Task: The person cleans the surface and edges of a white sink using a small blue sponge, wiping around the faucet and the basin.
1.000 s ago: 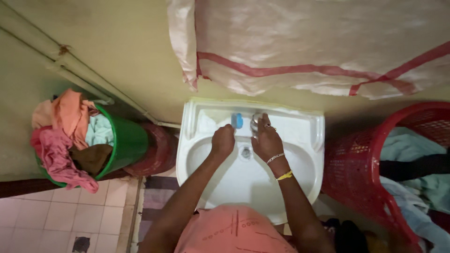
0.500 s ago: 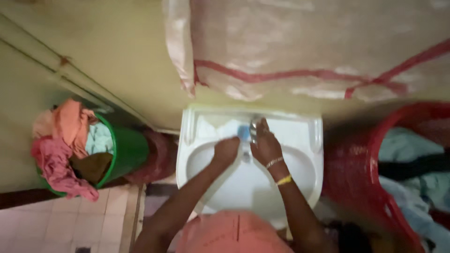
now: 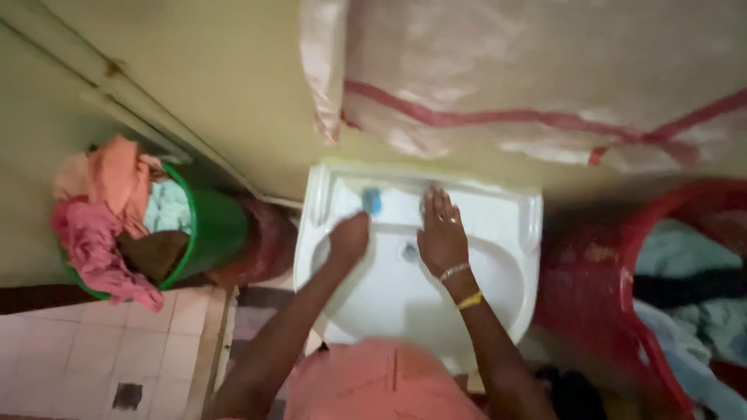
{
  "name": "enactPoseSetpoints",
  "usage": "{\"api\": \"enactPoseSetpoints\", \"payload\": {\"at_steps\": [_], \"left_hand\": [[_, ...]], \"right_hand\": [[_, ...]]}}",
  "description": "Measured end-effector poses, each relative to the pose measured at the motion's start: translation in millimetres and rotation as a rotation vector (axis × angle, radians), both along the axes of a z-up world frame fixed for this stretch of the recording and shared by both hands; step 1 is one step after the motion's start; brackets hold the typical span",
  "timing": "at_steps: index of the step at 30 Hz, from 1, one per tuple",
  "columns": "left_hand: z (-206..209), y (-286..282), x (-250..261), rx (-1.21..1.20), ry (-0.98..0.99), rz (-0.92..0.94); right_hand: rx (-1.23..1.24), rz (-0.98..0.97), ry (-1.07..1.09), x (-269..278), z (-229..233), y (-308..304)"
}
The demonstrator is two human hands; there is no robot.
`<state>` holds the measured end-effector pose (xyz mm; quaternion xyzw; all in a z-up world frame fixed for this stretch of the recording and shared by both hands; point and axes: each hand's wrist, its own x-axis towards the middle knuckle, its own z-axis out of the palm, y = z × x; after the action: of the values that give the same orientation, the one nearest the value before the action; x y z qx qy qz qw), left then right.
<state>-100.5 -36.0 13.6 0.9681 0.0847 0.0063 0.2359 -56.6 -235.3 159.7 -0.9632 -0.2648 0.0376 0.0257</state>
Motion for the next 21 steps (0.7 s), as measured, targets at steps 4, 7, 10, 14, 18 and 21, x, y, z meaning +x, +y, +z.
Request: {"api": "enactPoseSetpoints", "payload": {"at_steps": [4,7,10,14,18,21], "left_hand": [[-2,-13,13,-0.001,-0.102,-0.122],[-3,-35,22,-0.06,-0.201,-0.23],[-8,-41,26,0.066,-0.136,-0.124],[-18,25,23,0.275,-0.05,0.063],[-5,40,-2,0.413,0.026,-0.05],[0,42,-34,0.45,0.221,-0.057]], "right_hand": [[0.075,-0.049,0.078,-6,7,1],[0.088,-0.022,0.002,-9,7,10],[0.051,-0.077,0.021,-4,15,15],[0.097,-0.073,0.063,-4,12,5],[0.111,-0.019,0.049,-4,14,6],[0.167,-0.05,0.073,-3,18,6]]}}
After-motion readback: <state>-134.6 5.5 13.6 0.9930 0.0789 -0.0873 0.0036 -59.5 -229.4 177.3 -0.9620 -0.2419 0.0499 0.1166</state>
